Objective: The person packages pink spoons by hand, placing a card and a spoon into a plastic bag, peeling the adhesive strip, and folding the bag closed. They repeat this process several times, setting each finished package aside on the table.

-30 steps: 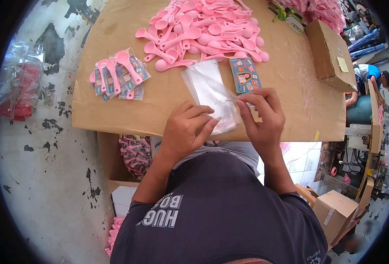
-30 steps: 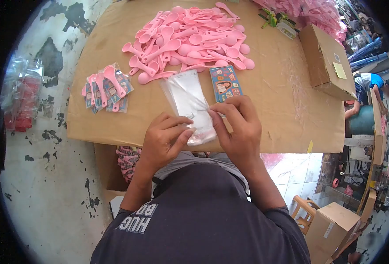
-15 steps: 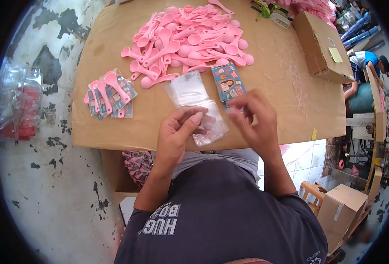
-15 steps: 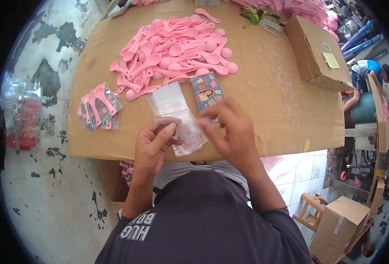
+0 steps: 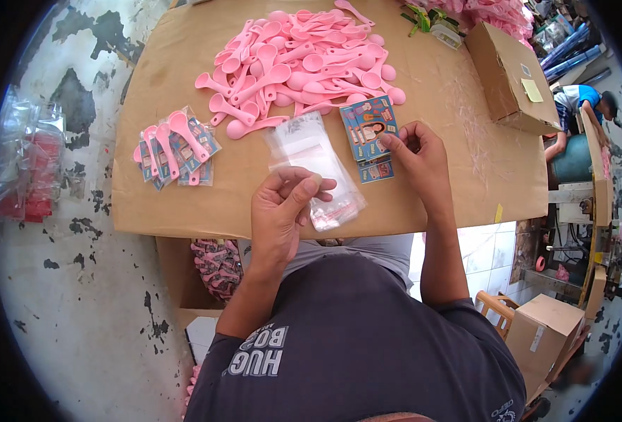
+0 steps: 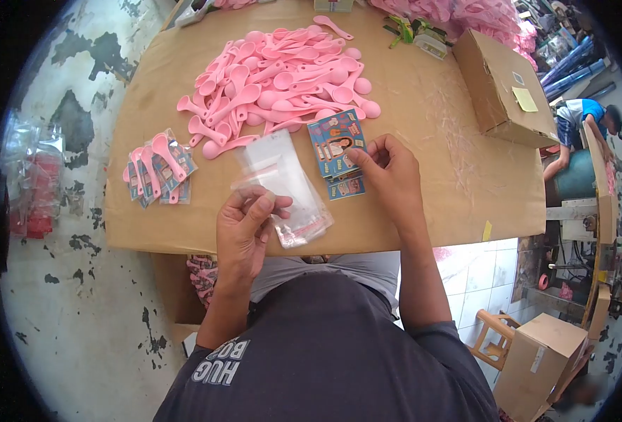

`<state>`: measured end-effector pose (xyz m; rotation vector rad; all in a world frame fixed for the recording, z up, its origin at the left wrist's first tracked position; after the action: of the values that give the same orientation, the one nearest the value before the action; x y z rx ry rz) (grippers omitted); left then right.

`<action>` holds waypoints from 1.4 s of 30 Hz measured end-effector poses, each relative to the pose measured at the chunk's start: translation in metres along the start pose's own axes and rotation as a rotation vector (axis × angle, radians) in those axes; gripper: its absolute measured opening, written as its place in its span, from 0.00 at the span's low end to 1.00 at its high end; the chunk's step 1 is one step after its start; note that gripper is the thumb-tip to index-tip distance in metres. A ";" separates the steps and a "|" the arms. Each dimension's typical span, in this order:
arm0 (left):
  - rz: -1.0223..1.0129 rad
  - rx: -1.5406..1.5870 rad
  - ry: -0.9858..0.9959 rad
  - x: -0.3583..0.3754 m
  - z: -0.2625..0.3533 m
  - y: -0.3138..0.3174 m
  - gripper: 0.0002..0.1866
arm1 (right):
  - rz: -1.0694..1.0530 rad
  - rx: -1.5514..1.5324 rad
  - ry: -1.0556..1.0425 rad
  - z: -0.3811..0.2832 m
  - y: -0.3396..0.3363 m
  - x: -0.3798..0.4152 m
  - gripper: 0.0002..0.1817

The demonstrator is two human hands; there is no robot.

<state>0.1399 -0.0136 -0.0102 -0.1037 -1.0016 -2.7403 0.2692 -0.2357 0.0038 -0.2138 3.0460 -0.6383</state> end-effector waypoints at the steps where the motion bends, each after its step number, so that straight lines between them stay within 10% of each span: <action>1: 0.001 0.007 0.004 0.000 0.001 0.001 0.11 | -0.017 -0.001 0.018 0.001 0.000 0.000 0.15; 7: 0.091 0.110 -0.013 0.002 0.011 -0.001 0.14 | 0.204 -0.037 -0.158 -0.028 -0.022 0.018 0.10; 17: 0.105 0.148 0.084 -0.004 0.017 -0.003 0.12 | -0.227 -0.279 -0.063 -0.045 0.031 0.089 0.09; 42: 0.051 0.158 0.158 0.001 0.007 0.030 0.15 | -0.388 -0.516 0.131 -0.022 0.045 0.094 0.09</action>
<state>0.1453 -0.0316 0.0137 0.1096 -1.1488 -2.5661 0.1690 -0.1990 0.0065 -0.8126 3.2557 0.1601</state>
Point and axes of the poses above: each hand's wrist, its own x-axis away from the middle knuckle, its own y-axis out of the palm, z = x × y, the point moved 10 cm from there along -x, towards the middle knuckle, and after that the axes turned 5 degrees about x, right-handed, at the moved point
